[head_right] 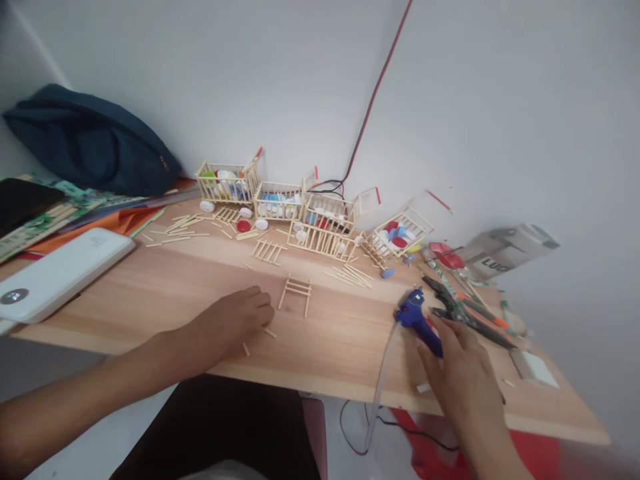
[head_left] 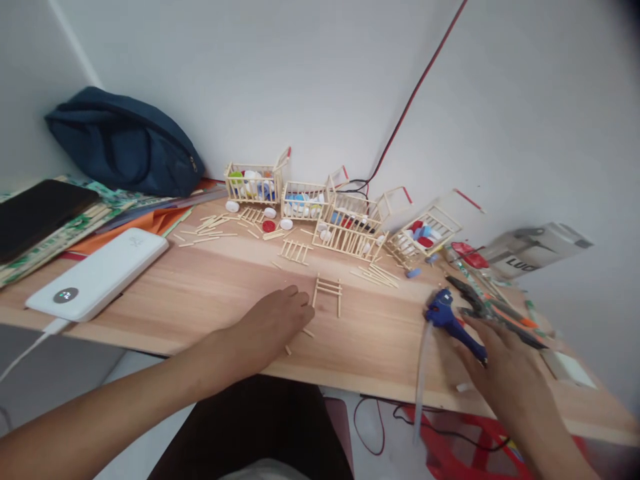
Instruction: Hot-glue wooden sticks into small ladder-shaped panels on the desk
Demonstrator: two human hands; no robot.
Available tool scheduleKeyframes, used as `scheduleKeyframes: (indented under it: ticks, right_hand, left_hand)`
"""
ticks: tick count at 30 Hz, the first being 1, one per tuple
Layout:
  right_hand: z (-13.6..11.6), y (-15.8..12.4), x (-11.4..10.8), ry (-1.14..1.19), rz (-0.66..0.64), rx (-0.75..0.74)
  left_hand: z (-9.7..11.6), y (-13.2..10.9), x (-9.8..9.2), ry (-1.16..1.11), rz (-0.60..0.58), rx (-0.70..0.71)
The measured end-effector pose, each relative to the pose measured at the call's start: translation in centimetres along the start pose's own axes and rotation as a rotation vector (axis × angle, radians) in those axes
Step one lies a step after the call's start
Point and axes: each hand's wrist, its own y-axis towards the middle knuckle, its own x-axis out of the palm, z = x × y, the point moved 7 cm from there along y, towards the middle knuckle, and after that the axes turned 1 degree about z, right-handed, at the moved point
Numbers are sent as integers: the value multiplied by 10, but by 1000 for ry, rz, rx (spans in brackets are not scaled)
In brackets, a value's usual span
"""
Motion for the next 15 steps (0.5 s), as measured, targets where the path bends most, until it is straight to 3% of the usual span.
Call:
scheduleKeyframes:
  ticks: [5, 11, 15]
  right_hand:
    - [24, 1, 29, -76, -285, 150]
    - [25, 12, 41, -69, -346, 263]
    - [29, 9, 41, 7, -296, 332]
  left_hand:
    - [4, 3, -10, -6, 15, 22]
    - [-9, 14, -46, -157, 146, -124]
    - [-21, 26, -72, -191, 294, -156]
